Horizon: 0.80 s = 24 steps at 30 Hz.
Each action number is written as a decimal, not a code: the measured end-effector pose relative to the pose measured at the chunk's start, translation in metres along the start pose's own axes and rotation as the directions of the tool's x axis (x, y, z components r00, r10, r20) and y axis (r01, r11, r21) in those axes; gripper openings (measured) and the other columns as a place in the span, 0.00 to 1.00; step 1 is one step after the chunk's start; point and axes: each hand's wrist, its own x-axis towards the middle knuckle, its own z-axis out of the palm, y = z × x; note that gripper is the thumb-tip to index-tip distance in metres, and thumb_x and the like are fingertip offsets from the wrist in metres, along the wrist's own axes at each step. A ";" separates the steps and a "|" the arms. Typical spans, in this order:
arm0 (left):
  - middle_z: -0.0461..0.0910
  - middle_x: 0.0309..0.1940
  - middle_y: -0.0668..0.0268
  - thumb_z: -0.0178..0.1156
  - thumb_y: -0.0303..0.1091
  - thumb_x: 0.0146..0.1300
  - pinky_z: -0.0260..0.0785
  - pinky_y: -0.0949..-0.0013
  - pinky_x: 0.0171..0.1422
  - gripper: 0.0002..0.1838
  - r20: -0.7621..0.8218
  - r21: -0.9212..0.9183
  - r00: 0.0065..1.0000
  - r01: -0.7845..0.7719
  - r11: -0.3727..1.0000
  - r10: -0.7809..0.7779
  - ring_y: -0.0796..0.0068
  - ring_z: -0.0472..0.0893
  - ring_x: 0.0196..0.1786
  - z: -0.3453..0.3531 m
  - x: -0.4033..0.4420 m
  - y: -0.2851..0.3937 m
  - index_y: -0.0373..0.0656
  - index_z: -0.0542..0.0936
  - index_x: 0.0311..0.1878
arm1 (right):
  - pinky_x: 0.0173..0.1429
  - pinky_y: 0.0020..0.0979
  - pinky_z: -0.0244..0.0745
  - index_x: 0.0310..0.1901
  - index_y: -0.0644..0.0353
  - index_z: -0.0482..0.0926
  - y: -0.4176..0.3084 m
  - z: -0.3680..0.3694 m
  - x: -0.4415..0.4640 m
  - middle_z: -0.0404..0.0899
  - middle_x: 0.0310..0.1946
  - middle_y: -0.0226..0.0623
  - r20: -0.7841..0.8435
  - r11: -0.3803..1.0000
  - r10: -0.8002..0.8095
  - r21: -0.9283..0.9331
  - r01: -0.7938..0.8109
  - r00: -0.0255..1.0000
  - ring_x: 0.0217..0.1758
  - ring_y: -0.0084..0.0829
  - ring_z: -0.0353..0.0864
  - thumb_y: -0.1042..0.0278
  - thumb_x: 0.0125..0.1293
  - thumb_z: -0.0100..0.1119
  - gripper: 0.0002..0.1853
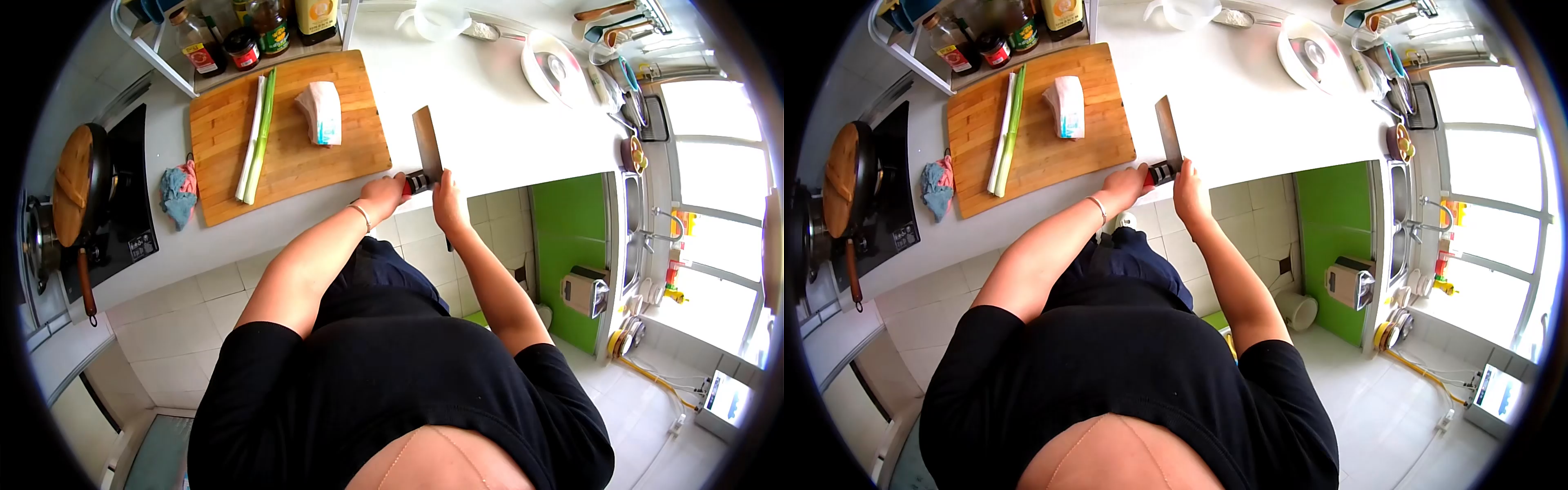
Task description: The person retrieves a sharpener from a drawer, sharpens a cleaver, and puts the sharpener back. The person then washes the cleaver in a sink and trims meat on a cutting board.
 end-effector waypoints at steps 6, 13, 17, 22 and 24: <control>0.80 0.29 0.54 0.58 0.49 0.60 0.72 0.55 0.35 0.22 -0.023 0.020 0.999 -0.037 0.999 0.038 0.55 0.81 0.35 0.001 -0.002 0.000 0.38 0.69 0.43 | 0.39 0.53 0.73 0.51 0.62 0.63 0.076 -0.038 -0.136 0.76 0.38 0.55 0.317 0.980 0.074 -0.197 -0.011 0.945 0.37 0.58 0.77 0.73 0.64 0.44 0.14; 0.80 0.31 0.54 0.57 0.49 0.61 0.72 0.56 0.36 0.22 0.026 0.014 1.000 -0.012 1.000 0.012 0.55 0.81 0.36 0.002 0.001 -0.001 0.38 0.69 0.43 | 0.39 0.51 0.70 0.51 0.63 0.63 0.034 -0.043 -0.080 0.75 0.37 0.59 -0.040 0.990 0.001 0.144 0.004 0.999 0.37 0.60 0.74 0.70 0.65 0.49 0.15; 0.80 0.32 0.54 0.56 0.49 0.61 0.72 0.55 0.37 0.22 0.043 0.041 0.999 0.017 0.999 -0.018 0.54 0.81 0.37 -0.004 0.000 0.004 0.38 0.69 0.43 | 0.35 0.49 0.69 0.53 0.66 0.62 0.007 -0.016 -0.002 0.76 0.30 0.57 -0.244 0.970 -0.108 0.185 0.156 0.964 0.34 0.59 0.75 0.71 0.66 0.49 0.16; 0.80 0.32 0.54 0.56 0.50 0.61 0.72 0.55 0.38 0.22 0.023 0.041 1.000 0.020 0.999 -0.021 0.53 0.81 0.38 -0.005 -0.003 0.004 0.38 0.70 0.43 | 0.38 0.50 0.69 0.54 0.66 0.61 0.009 0.001 0.010 0.76 0.34 0.60 -0.186 0.973 -0.106 0.185 0.141 0.977 0.37 0.60 0.74 0.71 0.67 0.46 0.16; 0.80 0.32 0.53 0.56 0.50 0.61 0.72 0.55 0.38 0.22 0.014 0.036 1.000 0.019 0.999 -0.019 0.53 0.81 0.38 -0.005 -0.003 0.005 0.38 0.70 0.42 | 0.39 0.51 0.69 0.54 0.66 0.61 0.011 0.005 0.009 0.75 0.36 0.61 -0.146 0.978 -0.095 0.170 0.120 0.985 0.37 0.61 0.74 0.70 0.67 0.45 0.17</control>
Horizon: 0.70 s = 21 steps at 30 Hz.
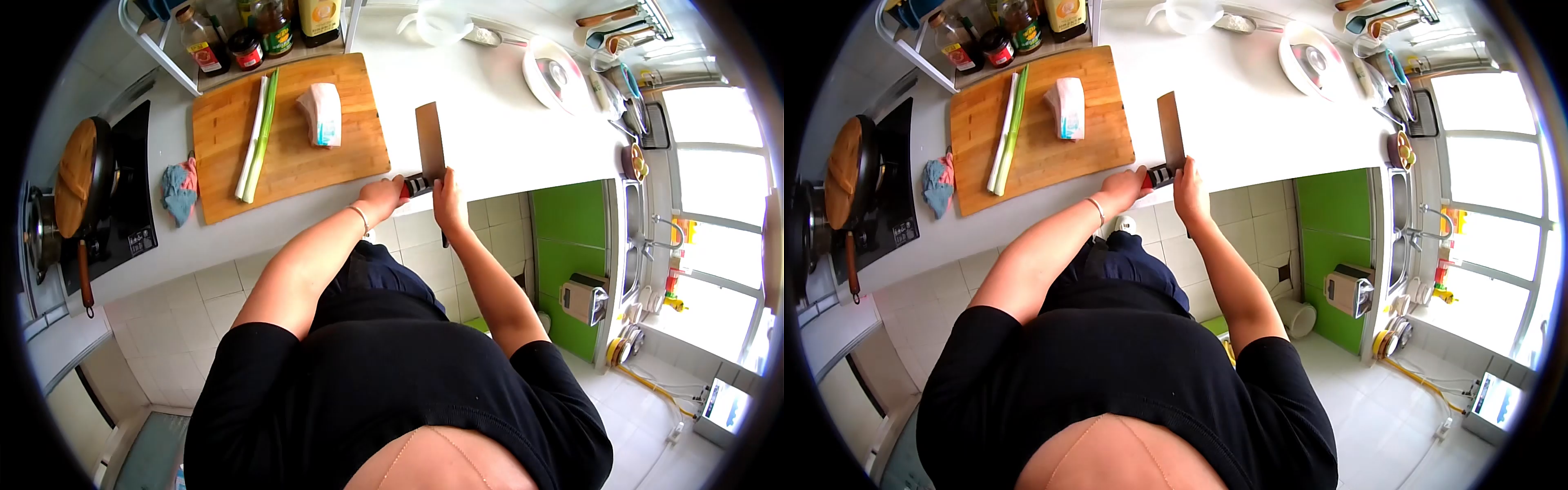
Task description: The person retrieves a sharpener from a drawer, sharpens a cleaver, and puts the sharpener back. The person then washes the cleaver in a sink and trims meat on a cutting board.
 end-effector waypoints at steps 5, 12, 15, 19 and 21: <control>0.80 0.32 0.53 0.56 0.49 0.61 0.72 0.55 0.38 0.21 0.009 -0.001 1.000 0.001 1.000 -0.001 0.52 0.81 0.37 0.002 0.000 0.000 0.38 0.70 0.42 | 0.41 0.53 0.71 0.52 0.65 0.61 -0.007 -0.002 0.004 0.74 0.40 0.62 0.138 0.989 0.042 -0.148 -0.021 0.990 0.38 0.62 0.74 0.70 0.67 0.44 0.15; 0.80 0.30 0.55 0.57 0.48 0.61 0.72 0.54 0.36 0.21 -0.048 0.018 0.996 -0.076 0.997 0.077 0.55 0.81 0.36 0.007 0.003 -0.007 0.38 0.69 0.42 | 0.38 0.54 0.73 0.52 0.62 0.62 0.030 -0.072 -0.126 0.76 0.38 0.58 0.398 0.922 0.211 -0.384 -0.047 0.893 0.35 0.60 0.77 0.71 0.65 0.45 0.15; 0.80 0.30 0.55 0.57 0.50 0.60 0.72 0.55 0.37 0.23 -0.001 0.005 0.999 -0.050 0.999 0.050 0.56 0.81 0.36 0.002 0.003 -0.004 0.37 0.69 0.43 | 0.36 0.55 0.72 0.52 0.62 0.62 0.034 -0.100 -0.142 0.77 0.34 0.58 0.323 0.955 0.186 -0.283 -0.093 0.928 0.34 0.60 0.76 0.72 0.65 0.46 0.15; 0.80 0.31 0.55 0.58 0.50 0.60 0.72 0.55 0.38 0.23 -0.030 0.032 0.998 -0.055 0.998 0.056 0.56 0.81 0.38 0.009 0.006 -0.008 0.38 0.69 0.44 | 0.34 0.50 0.69 0.52 0.64 0.63 0.001 -0.055 -0.059 0.75 0.30 0.59 0.008 0.995 0.047 -0.083 -0.046 0.999 0.33 0.61 0.74 0.69 0.66 0.49 0.16; 0.81 0.33 0.55 0.57 0.49 0.61 0.72 0.55 0.40 0.21 0.043 -0.032 0.999 0.012 0.999 -0.010 0.55 0.81 0.39 -0.001 0.001 -0.001 0.39 0.69 0.44 | 0.37 0.50 0.69 0.53 0.63 0.62 0.001 -0.026 -0.021 0.75 0.33 0.59 -0.053 0.999 -0.037 0.007 0.037 0.998 0.36 0.61 0.74 0.70 0.66 0.47 0.16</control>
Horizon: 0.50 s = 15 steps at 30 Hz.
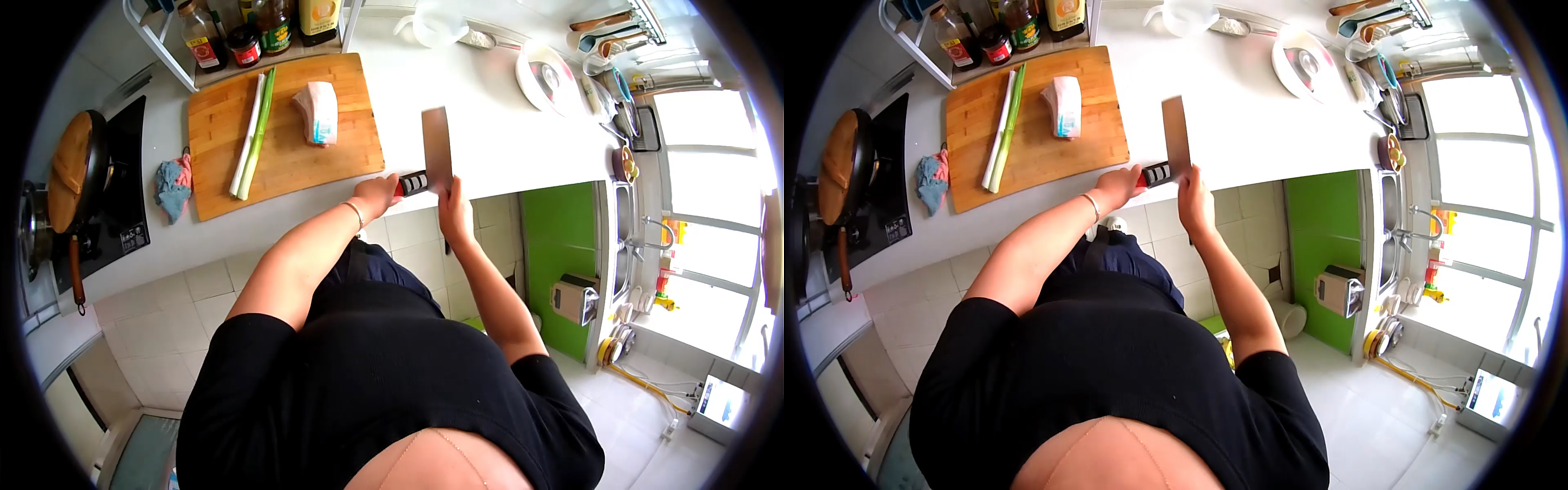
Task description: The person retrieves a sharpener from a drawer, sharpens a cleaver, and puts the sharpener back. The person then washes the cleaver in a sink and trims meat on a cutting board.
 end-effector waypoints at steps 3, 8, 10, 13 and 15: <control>0.81 0.34 0.55 0.57 0.49 0.61 0.72 0.55 0.40 0.20 -0.042 0.032 0.999 -0.007 0.999 0.009 0.54 0.81 0.39 -0.001 -0.002 -0.001 0.40 0.70 0.44 | 0.39 0.50 0.69 0.54 0.65 0.61 -0.011 0.015 0.023 0.75 0.35 0.61 0.022 0.999 -0.019 0.037 0.018 1.000 0.38 0.61 0.74 0.71 0.66 0.46 0.16; 0.81 0.34 0.54 0.56 0.50 0.61 0.72 0.55 0.40 0.21 -0.020 0.024 1.000 -0.006 1.000 0.006 0.53 0.81 0.39 -0.004 -0.003 0.002 0.40 0.70 0.43 | 0.40 0.52 0.69 0.54 0.67 0.61 -0.007 0.031 0.022 0.75 0.37 0.62 0.061 0.999 0.005 -0.046 -0.002 0.998 0.39 0.61 0.74 0.71 0.67 0.45 0.16; 0.80 0.33 0.54 0.56 0.50 0.61 0.72 0.54 0.40 0.21 -0.034 0.021 0.999 -0.016 1.000 0.016 0.53 0.80 0.39 0.003 0.000 -0.003 0.39 0.70 0.43 | 0.41 0.53 0.70 0.54 0.66 0.61 -0.016 0.031 0.022 0.74 0.38 0.62 0.085 0.989 0.102 -0.116 -0.091 0.991 0.39 0.61 0.75 0.71 0.67 0.45 0.16; 0.80 0.33 0.53 0.56 0.49 0.61 0.72 0.54 0.40 0.21 -0.041 0.023 0.999 -0.018 1.000 0.019 0.53 0.81 0.38 0.005 0.002 -0.002 0.39 0.70 0.43 | 0.42 0.53 0.70 0.55 0.66 0.60 -0.014 0.033 0.021 0.74 0.40 0.62 0.093 0.986 0.079 -0.153 -0.064 0.993 0.40 0.61 0.75 0.71 0.67 0.45 0.17; 0.80 0.33 0.53 0.57 0.49 0.61 0.72 0.54 0.40 0.21 -0.043 0.013 0.999 -0.003 1.000 0.004 0.53 0.80 0.38 0.004 0.001 0.000 0.39 0.70 0.43 | 0.42 0.53 0.71 0.55 0.66 0.60 -0.011 0.031 0.015 0.74 0.40 0.62 0.094 0.987 0.065 -0.155 -0.050 0.993 0.39 0.61 0.75 0.71 0.67 0.45 0.17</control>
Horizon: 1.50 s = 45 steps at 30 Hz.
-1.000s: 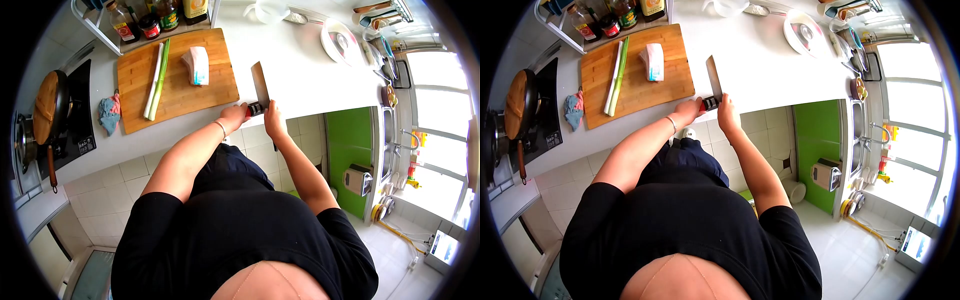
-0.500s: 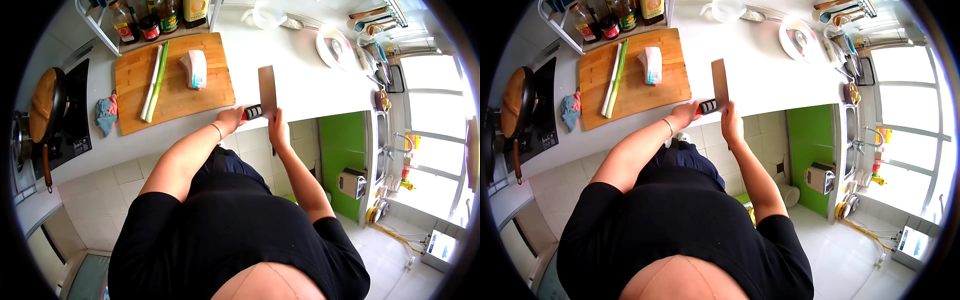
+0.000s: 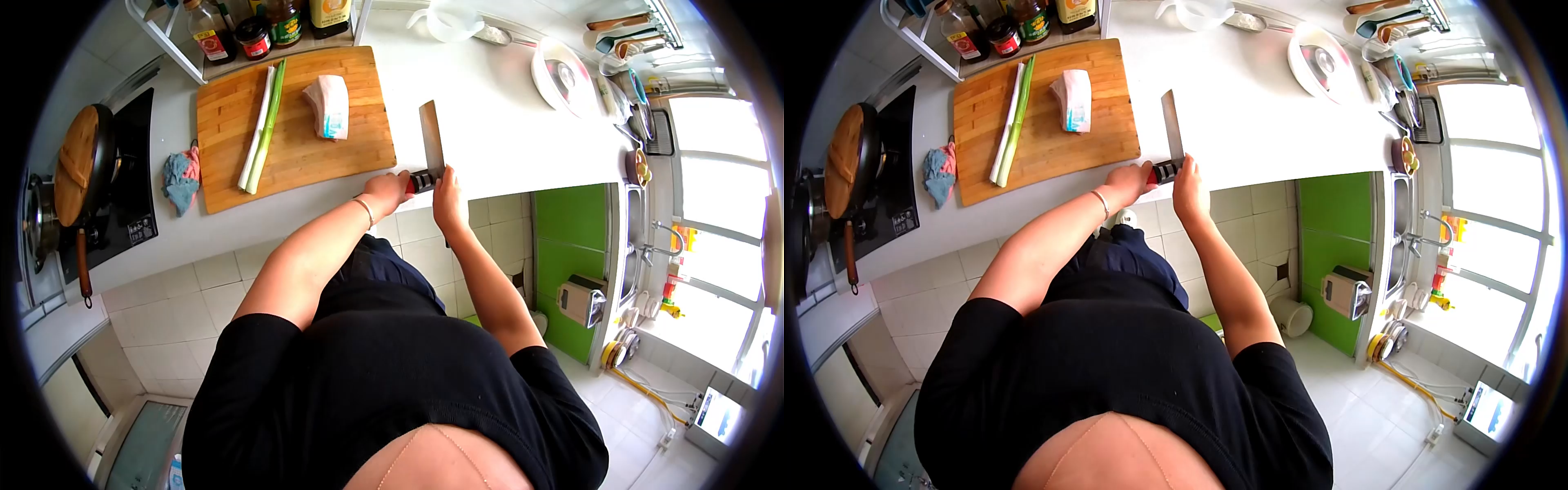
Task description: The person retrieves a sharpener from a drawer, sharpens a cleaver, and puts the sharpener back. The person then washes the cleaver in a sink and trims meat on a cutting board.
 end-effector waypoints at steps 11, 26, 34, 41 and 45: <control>0.80 0.31 0.52 0.57 0.48 0.61 0.72 0.54 0.38 0.21 -0.029 -0.014 0.999 -0.045 0.999 0.044 0.51 0.80 0.35 0.004 0.004 -0.004 0.38 0.69 0.43 | 0.37 0.51 0.75 0.55 0.63 0.62 0.046 -0.013 -0.086 0.74 0.44 0.56 0.202 0.982 0.098 -0.178 -0.062 0.975 0.34 0.58 0.78 0.70 0.66 0.44 0.16; 0.80 0.33 0.53 0.57 0.49 0.61 0.72 0.55 0.41 0.22 0.014 0.006 1.000 -0.004 1.000 0.003 0.52 0.80 0.39 -0.005 -0.003 0.001 0.38 0.69 0.43 | 0.43 0.50 0.71 0.56 0.67 0.61 0.000 -0.010 0.004 0.75 0.41 0.61 -0.129 0.988 -0.031 0.149 0.050 0.991 0.41 0.60 0.75 0.71 0.67 0.46 0.18; 0.80 0.33 0.52 0.57 0.49 0.61 0.72 0.54 0.40 0.22 0.012 0.000 1.000 -0.001 1.000 0.001 0.52 0.80 0.39 -0.003 -0.001 0.001 0.38 0.69 0.43 | 0.43 0.49 0.70 0.56 0.67 0.61 0.002 -0.009 0.007 0.74 0.40 0.61 -0.059 0.985 0.028 0.173 -0.017 0.998 0.41 0.60 0.74 0.71 0.67 0.45 0.18; 0.80 0.33 0.52 0.56 0.50 0.61 0.72 0.54 0.39 0.22 0.002 -0.014 1.000 0.004 1.000 -0.004 0.52 0.80 0.39 0.002 0.001 -0.001 0.39 0.70 0.43 | 0.40 0.51 0.73 0.55 0.66 0.60 0.001 0.001 0.008 0.73 0.44 0.62 -0.015 0.999 -0.034 0.024 0.034 0.999 0.39 0.59 0.76 0.70 0.67 0.44 0.17; 0.80 0.32 0.52 0.56 0.49 0.61 0.72 0.54 0.39 0.21 0.010 0.024 1.000 -0.003 1.000 0.003 0.52 0.80 0.38 -0.002 0.000 0.000 0.38 0.70 0.43 | 0.40 0.51 0.74 0.55 0.65 0.61 0.002 -0.003 0.006 0.72 0.45 0.60 0.056 0.999 0.000 -0.040 0.002 0.998 0.38 0.59 0.77 0.71 0.67 0.44 0.17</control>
